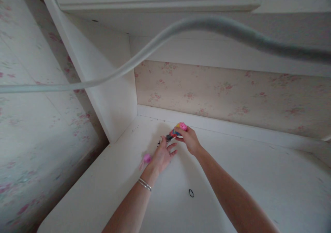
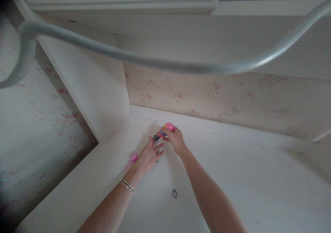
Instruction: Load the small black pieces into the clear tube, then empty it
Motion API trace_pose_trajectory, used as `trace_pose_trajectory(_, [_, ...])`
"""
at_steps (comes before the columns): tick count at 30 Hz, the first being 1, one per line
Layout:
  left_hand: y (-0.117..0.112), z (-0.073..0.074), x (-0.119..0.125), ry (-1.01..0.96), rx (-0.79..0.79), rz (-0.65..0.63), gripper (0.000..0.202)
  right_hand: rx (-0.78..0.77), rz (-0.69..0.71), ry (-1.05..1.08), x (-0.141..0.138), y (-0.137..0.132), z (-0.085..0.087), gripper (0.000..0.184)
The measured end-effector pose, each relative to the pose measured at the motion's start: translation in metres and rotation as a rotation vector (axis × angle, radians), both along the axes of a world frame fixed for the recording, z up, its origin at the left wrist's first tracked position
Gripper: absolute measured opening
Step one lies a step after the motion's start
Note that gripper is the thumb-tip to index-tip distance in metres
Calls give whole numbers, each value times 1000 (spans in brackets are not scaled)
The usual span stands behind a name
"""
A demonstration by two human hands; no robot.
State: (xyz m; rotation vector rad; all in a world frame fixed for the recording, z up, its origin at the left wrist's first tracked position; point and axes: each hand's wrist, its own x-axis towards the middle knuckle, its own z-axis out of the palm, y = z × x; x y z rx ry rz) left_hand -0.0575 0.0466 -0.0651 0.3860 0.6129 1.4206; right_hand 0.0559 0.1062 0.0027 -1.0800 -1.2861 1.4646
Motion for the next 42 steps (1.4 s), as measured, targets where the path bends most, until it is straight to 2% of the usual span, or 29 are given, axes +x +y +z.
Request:
trace_pose_trajectory(6, [1, 0, 2, 22, -44, 105, 33, 31, -46, -7, 0, 0, -1, 30])
trace_pose_trajectory(9, [-1, -1, 0, 17, -50, 113, 36, 31, -63, 11, -1, -1, 0, 30])
trace_pose_trajectory(14, [-4, 4, -5, 5, -13, 14, 52, -5, -2, 15, 2, -4, 0, 31])
trace_pose_trajectory(22, [-9, 15, -4, -40, 72, -190, 57, -56, 35, 5, 6, -5, 4, 23])
trace_pose_trajectory(29, [-9, 14, -5, -20, 94, -204, 52, -32, 83, -18, 5, -6, 4, 20])
trace_pose_trajectory(42, [-9, 14, -2, 19, 78, -175, 50, -55, 38, 16, 10, -4, 1, 21])
